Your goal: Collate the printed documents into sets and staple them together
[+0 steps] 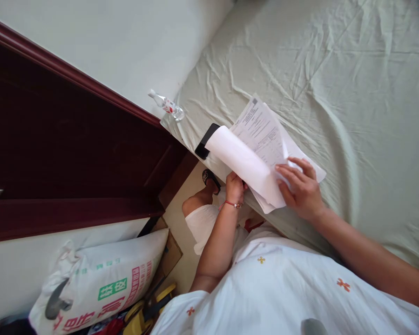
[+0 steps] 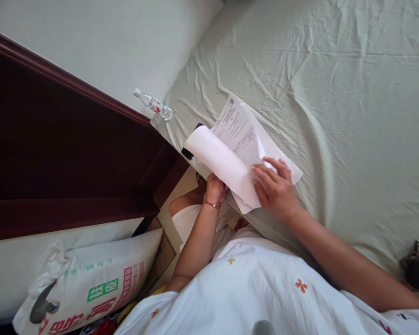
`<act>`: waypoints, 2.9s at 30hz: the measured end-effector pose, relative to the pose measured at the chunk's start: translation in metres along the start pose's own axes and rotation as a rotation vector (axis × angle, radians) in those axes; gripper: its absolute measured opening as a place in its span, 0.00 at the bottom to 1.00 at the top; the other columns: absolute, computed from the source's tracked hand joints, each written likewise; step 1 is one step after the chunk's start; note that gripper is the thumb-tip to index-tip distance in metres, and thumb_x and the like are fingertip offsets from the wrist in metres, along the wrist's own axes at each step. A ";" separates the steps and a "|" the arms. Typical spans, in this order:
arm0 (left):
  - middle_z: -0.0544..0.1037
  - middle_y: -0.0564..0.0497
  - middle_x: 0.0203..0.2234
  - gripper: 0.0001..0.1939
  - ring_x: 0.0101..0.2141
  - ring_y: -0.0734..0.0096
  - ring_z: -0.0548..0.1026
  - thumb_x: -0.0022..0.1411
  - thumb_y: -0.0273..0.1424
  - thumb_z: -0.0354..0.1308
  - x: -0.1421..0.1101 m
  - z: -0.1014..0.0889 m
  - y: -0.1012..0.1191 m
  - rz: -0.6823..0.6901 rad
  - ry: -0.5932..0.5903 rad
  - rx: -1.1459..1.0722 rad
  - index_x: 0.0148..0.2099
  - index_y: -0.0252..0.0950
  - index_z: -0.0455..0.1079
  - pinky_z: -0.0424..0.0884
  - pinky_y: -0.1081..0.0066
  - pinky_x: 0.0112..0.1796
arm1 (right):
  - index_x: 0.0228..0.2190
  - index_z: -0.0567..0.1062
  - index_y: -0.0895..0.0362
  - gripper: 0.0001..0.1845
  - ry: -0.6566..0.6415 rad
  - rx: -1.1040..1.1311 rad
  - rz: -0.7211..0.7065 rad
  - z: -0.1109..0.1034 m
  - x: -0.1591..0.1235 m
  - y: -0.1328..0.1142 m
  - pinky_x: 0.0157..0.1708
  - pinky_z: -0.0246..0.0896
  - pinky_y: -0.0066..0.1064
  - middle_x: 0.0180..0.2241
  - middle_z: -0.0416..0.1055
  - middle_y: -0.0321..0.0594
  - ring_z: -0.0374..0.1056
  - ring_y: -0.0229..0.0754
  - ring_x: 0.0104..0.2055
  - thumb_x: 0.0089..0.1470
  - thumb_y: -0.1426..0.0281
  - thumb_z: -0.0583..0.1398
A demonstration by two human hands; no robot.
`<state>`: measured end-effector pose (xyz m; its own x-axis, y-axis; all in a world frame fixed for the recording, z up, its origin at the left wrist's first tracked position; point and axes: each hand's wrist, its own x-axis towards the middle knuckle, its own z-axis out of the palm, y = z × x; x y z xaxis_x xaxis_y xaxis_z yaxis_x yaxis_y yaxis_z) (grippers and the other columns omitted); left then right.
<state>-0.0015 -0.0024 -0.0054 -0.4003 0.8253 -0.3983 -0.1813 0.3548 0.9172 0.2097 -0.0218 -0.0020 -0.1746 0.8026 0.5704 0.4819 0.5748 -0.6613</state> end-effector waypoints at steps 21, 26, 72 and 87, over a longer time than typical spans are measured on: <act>0.65 0.60 0.17 0.18 0.14 0.84 0.59 0.62 0.39 0.68 0.000 0.001 0.004 -0.036 -0.030 0.004 0.31 0.34 0.64 0.51 0.79 0.15 | 0.34 0.76 0.49 0.06 0.169 0.259 0.581 -0.004 0.007 0.020 0.36 0.71 0.42 0.34 0.75 0.39 0.71 0.47 0.36 0.52 0.64 0.67; 0.63 0.61 0.15 0.18 0.13 0.83 0.57 0.63 0.39 0.67 0.000 0.002 0.004 -0.032 -0.013 0.006 0.30 0.35 0.64 0.50 0.78 0.15 | 0.32 0.74 0.52 0.14 0.120 0.796 0.791 -0.005 0.011 0.021 0.27 0.65 0.33 0.29 0.73 0.33 0.67 0.39 0.27 0.50 0.58 0.70; 0.64 0.61 0.16 0.19 0.14 0.83 0.59 0.63 0.39 0.67 0.001 0.000 0.001 0.000 -0.027 -0.003 0.30 0.35 0.63 0.52 0.78 0.15 | 0.48 0.79 0.46 0.20 0.202 1.281 0.982 -0.030 0.030 0.014 0.49 0.75 0.46 0.48 0.80 0.37 0.75 0.52 0.53 0.57 0.52 0.64; 0.61 0.61 0.16 0.20 0.14 0.84 0.55 0.61 0.40 0.70 -0.007 0.003 0.007 -0.012 -0.055 0.010 0.30 0.33 0.66 0.48 0.78 0.15 | 0.63 0.73 0.42 0.32 -0.574 1.233 0.679 -0.013 0.004 0.001 0.40 0.76 0.40 0.50 0.80 0.38 0.78 0.49 0.45 0.61 0.50 0.64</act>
<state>0.0031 -0.0045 0.0043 -0.3482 0.8438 -0.4084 -0.1762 0.3690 0.9126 0.2207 -0.0199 0.0062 -0.6619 0.7464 -0.0685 -0.3398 -0.3803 -0.8602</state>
